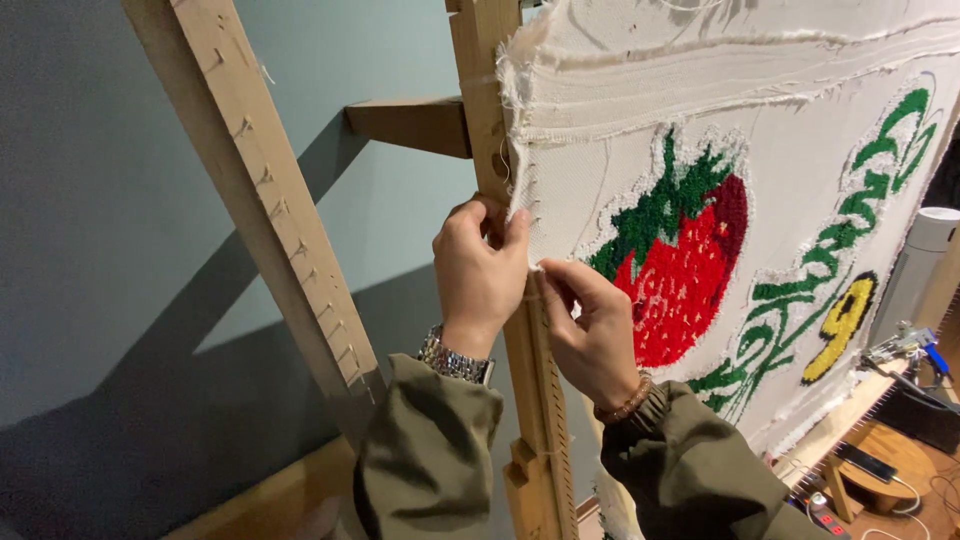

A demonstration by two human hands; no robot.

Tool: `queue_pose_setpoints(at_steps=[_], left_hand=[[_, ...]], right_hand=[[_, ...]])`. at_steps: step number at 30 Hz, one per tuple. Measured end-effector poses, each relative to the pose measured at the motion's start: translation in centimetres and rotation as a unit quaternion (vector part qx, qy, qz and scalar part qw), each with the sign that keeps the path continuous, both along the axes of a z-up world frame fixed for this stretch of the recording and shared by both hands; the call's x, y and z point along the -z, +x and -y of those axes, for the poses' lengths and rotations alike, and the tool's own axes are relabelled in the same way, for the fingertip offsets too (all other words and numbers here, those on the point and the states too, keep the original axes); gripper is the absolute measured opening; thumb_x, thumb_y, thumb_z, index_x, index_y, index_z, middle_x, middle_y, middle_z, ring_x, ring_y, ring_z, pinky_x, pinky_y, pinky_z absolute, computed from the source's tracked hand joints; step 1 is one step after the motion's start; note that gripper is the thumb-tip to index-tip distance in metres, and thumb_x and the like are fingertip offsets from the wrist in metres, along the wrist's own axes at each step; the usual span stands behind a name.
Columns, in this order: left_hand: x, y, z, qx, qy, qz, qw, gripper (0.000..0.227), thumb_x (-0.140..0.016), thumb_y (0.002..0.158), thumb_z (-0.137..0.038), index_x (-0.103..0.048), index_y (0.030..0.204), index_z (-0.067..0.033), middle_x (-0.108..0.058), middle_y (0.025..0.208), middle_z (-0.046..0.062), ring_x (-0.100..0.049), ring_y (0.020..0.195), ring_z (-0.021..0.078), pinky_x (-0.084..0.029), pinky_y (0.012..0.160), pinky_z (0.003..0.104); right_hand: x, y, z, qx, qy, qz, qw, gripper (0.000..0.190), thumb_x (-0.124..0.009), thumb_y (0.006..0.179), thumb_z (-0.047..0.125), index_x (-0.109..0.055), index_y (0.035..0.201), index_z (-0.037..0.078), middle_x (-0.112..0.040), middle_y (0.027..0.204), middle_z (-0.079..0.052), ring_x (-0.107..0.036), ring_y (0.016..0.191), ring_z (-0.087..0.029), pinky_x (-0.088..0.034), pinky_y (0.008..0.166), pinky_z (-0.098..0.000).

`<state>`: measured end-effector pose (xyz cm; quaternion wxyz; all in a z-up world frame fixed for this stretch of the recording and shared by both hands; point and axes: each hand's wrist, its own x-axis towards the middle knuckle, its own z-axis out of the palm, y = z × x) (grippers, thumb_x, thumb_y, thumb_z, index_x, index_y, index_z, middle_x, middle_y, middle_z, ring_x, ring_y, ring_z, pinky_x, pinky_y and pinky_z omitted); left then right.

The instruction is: Removing a tufted rug from a wooden stretching frame by unhooking the backing fabric

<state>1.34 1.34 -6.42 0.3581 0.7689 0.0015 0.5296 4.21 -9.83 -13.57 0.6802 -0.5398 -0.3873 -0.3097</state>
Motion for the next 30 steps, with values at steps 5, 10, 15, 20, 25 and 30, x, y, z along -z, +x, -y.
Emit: queue_pose_setpoints(at_steps=[5, 10, 15, 20, 25, 30], left_hand=[[0.1, -0.4, 0.2, 0.009, -0.017, 0.002, 1.000, 0.021, -0.070, 0.090, -0.021, -0.070, 0.087, 0.0001, -0.067, 0.075, 0.019, -0.074, 0.076, 0.0344, -0.059, 0.062, 0.044], [0.1, -0.8, 0.4, 0.019, -0.020, 0.016, 0.999, 0.020, -0.071, 0.092, -0.021, -0.071, 0.089, -0.0007, -0.070, 0.077, 0.019, -0.076, 0.078, 0.0355, -0.061, 0.063, 0.045], [0.2, -1.2, 0.4, 0.044, -0.055, 0.003, 0.998, 0.024, -0.078, 0.086, -0.020, -0.071, 0.092, 0.0016, -0.072, 0.086, 0.024, -0.077, 0.094, 0.0430, -0.065, 0.072, 0.047], [0.7, -1.1, 0.5, 0.019, -0.024, -0.011, 0.999, 0.032, -0.085, 0.076, -0.018, -0.068, 0.095, 0.0018, -0.071, 0.094, 0.025, -0.072, 0.101, 0.0498, -0.065, 0.077, 0.057], [0.8, -0.8, -0.1, 0.048, -0.022, 0.022, 0.998, 0.049, -0.089, 0.075, -0.011, -0.052, 0.105, 0.0001, -0.067, 0.113, 0.037, -0.067, 0.111, 0.0566, -0.066, 0.082, 0.056], [1.1, -1.1, 0.2, 0.037, -0.015, -0.019, 0.999, 0.062, -0.086, 0.080, -0.014, -0.040, 0.120, -0.0039, -0.060, 0.129, 0.035, -0.064, 0.120, 0.0539, -0.066, 0.088, 0.054]], right_hand=[[-0.2, -0.5, -0.5, 0.030, 0.003, 0.014, 0.999, 0.012, -0.068, 0.100, 0.002, -0.079, 0.094, 0.004, -0.058, 0.065, -0.006, -0.051, 0.066, -0.008, -0.047, 0.059, -0.0295], [-0.3, -0.7, -1.1, 0.063, -0.020, 0.040, 0.997, 0.012, -0.068, 0.096, 0.001, -0.078, 0.096, 0.009, -0.059, 0.066, -0.004, -0.053, 0.063, -0.010, -0.049, 0.060, -0.0290], [1.1, 0.8, -1.8, 0.125, -0.080, 0.088, 0.985, 0.016, -0.068, 0.089, -0.003, -0.075, 0.101, 0.003, -0.064, 0.075, -0.014, -0.064, 0.064, -0.028, -0.052, 0.060, -0.0377], [3.3, 3.4, -2.5, 0.187, -0.155, 0.129, 0.961, 0.010, -0.068, 0.089, 0.004, -0.070, 0.097, 0.010, -0.062, 0.079, -0.007, -0.066, 0.074, -0.030, -0.054, 0.064, -0.0379], [2.6, 2.0, -2.1, 0.207, -0.075, 0.153, 0.963, 0.018, -0.073, 0.093, 0.006, -0.074, 0.110, 0.014, -0.068, 0.082, -0.005, -0.071, 0.076, -0.027, -0.056, 0.066, -0.0357], [6.9, 2.5, -1.8, 0.267, -0.037, 0.138, 0.953, 0.045, -0.078, 0.084, 0.007, -0.066, 0.127, 0.012, -0.063, 0.094, -0.010, -0.066, 0.082, -0.032, -0.056, 0.073, -0.0430]])
